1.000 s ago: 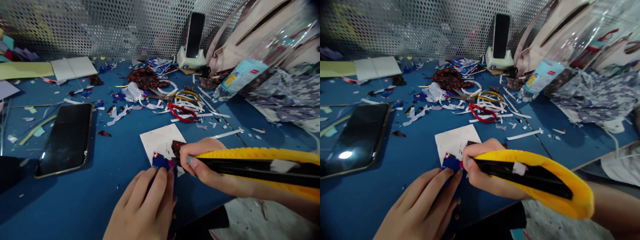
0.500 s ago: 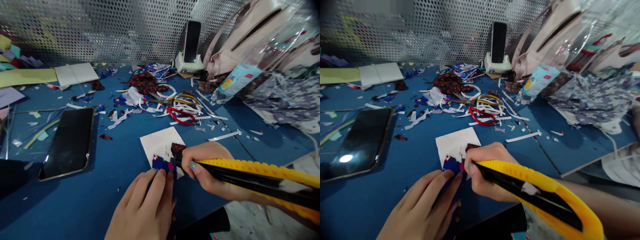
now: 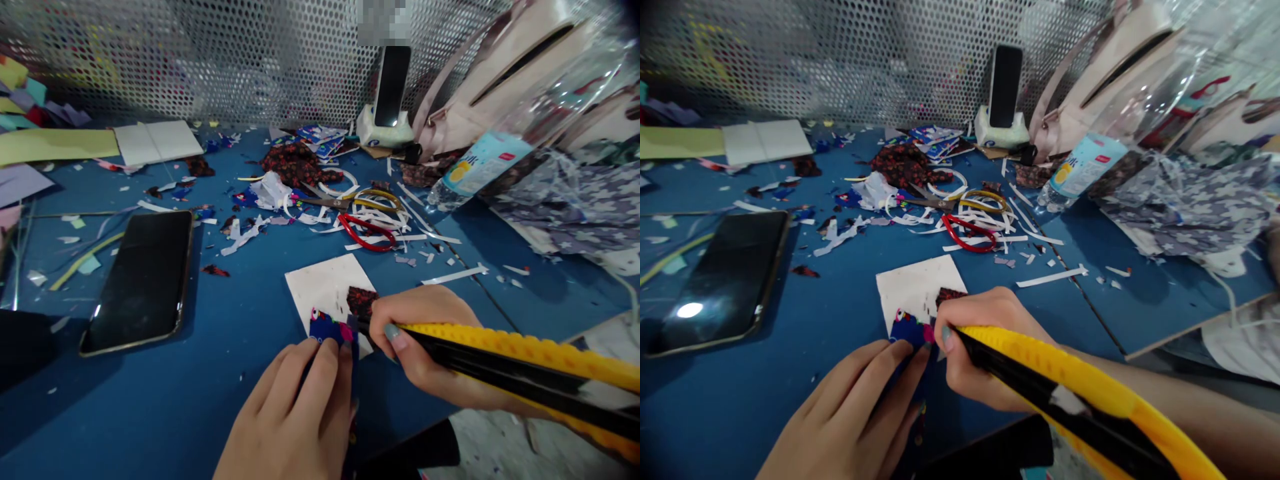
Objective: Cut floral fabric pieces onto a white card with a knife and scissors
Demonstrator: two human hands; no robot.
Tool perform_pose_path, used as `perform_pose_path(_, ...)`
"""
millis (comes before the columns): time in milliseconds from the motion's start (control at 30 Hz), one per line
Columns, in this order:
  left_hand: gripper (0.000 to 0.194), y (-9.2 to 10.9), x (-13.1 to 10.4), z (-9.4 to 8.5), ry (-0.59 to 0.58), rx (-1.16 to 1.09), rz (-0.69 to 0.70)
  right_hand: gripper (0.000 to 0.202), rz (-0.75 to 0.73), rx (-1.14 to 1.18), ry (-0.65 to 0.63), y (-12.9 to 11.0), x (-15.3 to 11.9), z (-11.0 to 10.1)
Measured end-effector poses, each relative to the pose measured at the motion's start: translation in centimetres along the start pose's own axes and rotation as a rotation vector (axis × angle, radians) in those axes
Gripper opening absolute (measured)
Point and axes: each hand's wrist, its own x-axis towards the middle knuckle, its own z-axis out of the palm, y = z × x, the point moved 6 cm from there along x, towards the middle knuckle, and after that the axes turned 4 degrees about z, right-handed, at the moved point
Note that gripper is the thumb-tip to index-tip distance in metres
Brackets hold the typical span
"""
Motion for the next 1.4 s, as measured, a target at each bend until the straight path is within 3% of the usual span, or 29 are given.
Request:
perform_pose_path(333,0.039,0.2,-0.2,0.4,-0.034,0.003,0.007,0.019,-0.007,-0.017,-0.132,-0.2,1.3,0.5)
perform_pose_path(600,0.036,0.3,0.3,-0.2,0.02,0.004,0.01,0.023,0.047,0.032,-0.032,0.0,0.8,-1.1)
perform_pose_path(1033,0.037,0.2,0.0,0.0,0.005,-0.003,0.003,0.019,-0.024,0.013,-0.065,0.6,1.1,-0.1)
perform_pose_path(1267,0.037,0.2,0.0,0.0,-0.015,0.0,-0.004,0.016,-0.118,0.067,-0.207,0.7,1.6,0.4)
perform_pose_path(1400,0.035,0.3,0.2,-0.1,0.004,0.017,-0.003,0.024,-0.087,0.1,-0.292,1.1,2.2,0.5)
